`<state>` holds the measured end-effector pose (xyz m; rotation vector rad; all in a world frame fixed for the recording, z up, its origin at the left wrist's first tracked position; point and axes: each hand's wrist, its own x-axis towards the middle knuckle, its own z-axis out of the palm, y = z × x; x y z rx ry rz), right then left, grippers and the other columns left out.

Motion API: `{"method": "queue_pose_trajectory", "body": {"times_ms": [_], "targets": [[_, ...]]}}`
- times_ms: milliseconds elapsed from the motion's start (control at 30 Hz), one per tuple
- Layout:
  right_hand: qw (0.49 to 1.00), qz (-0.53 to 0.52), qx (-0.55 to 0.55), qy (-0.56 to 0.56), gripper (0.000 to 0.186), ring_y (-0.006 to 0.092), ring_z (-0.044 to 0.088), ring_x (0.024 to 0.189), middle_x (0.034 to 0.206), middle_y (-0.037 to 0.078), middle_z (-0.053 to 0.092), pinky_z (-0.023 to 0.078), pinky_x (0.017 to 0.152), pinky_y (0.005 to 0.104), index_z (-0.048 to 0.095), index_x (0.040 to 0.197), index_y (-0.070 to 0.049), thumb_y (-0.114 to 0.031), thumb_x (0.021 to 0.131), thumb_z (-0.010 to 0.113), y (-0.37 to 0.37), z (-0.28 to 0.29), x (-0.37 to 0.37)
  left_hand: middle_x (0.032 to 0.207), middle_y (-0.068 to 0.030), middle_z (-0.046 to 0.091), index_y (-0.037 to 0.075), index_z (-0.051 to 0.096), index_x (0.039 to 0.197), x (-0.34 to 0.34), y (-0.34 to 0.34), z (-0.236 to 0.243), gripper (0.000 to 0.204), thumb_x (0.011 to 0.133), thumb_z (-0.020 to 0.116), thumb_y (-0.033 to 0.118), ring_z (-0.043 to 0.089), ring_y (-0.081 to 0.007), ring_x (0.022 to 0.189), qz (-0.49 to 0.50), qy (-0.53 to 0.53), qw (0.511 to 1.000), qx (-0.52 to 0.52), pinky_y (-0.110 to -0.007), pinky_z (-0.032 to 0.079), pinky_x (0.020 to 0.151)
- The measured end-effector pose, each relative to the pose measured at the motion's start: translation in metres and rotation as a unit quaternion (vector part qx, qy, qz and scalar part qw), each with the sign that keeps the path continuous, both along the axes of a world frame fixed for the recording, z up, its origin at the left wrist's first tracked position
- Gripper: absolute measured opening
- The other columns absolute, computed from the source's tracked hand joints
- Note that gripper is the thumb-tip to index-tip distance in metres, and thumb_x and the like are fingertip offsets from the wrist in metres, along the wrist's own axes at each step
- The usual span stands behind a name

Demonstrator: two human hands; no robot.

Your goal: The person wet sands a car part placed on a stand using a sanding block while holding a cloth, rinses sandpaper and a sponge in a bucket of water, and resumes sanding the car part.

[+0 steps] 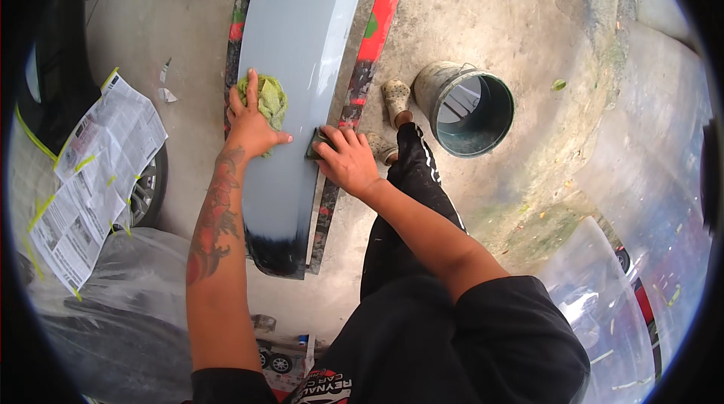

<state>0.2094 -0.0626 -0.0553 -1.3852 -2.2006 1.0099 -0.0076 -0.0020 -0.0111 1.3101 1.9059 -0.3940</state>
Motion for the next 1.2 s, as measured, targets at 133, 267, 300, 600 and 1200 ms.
{"method": "queue_pose_trajectory", "body": {"times_ms": [133,267,300,600,1200], "targets": [[0.992,-0.099,0.073,-0.029,0.036,0.0288,0.057,0.111,0.131,0.006,0.058,0.046,0.087,0.0456,0.061,0.110,-0.018,-0.021,0.078,0.076,0.086,-0.019,0.012,0.162,-0.0309,-0.002,0.033,-0.012,0.162,0.001,-0.006,-0.004,0.154,0.056,0.100,0.038,0.016,-0.0557,0.147,-0.007,0.008,0.999,0.046,-0.061,0.029,0.119],[0.969,-0.187,0.153,-0.057,0.033,0.0309,0.058,0.110,0.127,0.007,0.062,0.046,0.088,0.0475,0.064,0.111,-0.016,-0.022,0.080,0.074,0.183,-0.041,0.021,0.161,-0.0323,0.006,0.031,-0.006,0.163,0.010,-0.009,-0.005,0.152,0.054,0.098,0.048,0.020,-0.0562,0.145,-0.017,0.017,0.994,0.109,-0.062,0.029,0.117],[0.964,-0.208,0.153,-0.057,0.033,0.0313,0.058,0.111,0.127,0.007,0.062,0.046,0.088,0.0478,0.064,0.111,-0.016,-0.022,0.080,0.074,0.188,-0.042,0.020,0.160,-0.0322,0.011,0.028,-0.001,0.164,0.013,-0.010,-0.004,0.149,0.054,0.098,0.048,0.022,-0.0530,0.146,-0.011,0.041,0.993,0.106,-0.059,0.030,0.118],[0.995,-0.069,0.040,-0.058,0.042,0.0296,0.055,0.116,0.136,0.006,0.055,0.044,0.091,0.0452,0.063,0.114,-0.018,-0.018,0.075,0.078,0.101,-0.017,0.018,0.158,-0.0359,0.013,0.024,0.000,0.164,0.022,-0.004,0.001,0.147,0.057,0.095,0.053,0.027,-0.0557,0.143,-0.019,0.079,0.991,0.107,-0.060,0.028,0.119],[0.985,-0.075,0.120,-0.095,0.038,0.0281,0.057,0.113,0.126,0.002,0.062,0.044,0.091,0.0463,0.065,0.113,-0.021,-0.025,0.077,0.076,0.260,-0.029,0.054,0.162,-0.0283,0.010,0.030,0.002,0.164,0.022,-0.003,0.002,0.144,0.057,0.098,0.043,0.019,-0.0490,0.149,0.004,0.084,0.994,0.073,-0.059,0.032,0.117]]}}
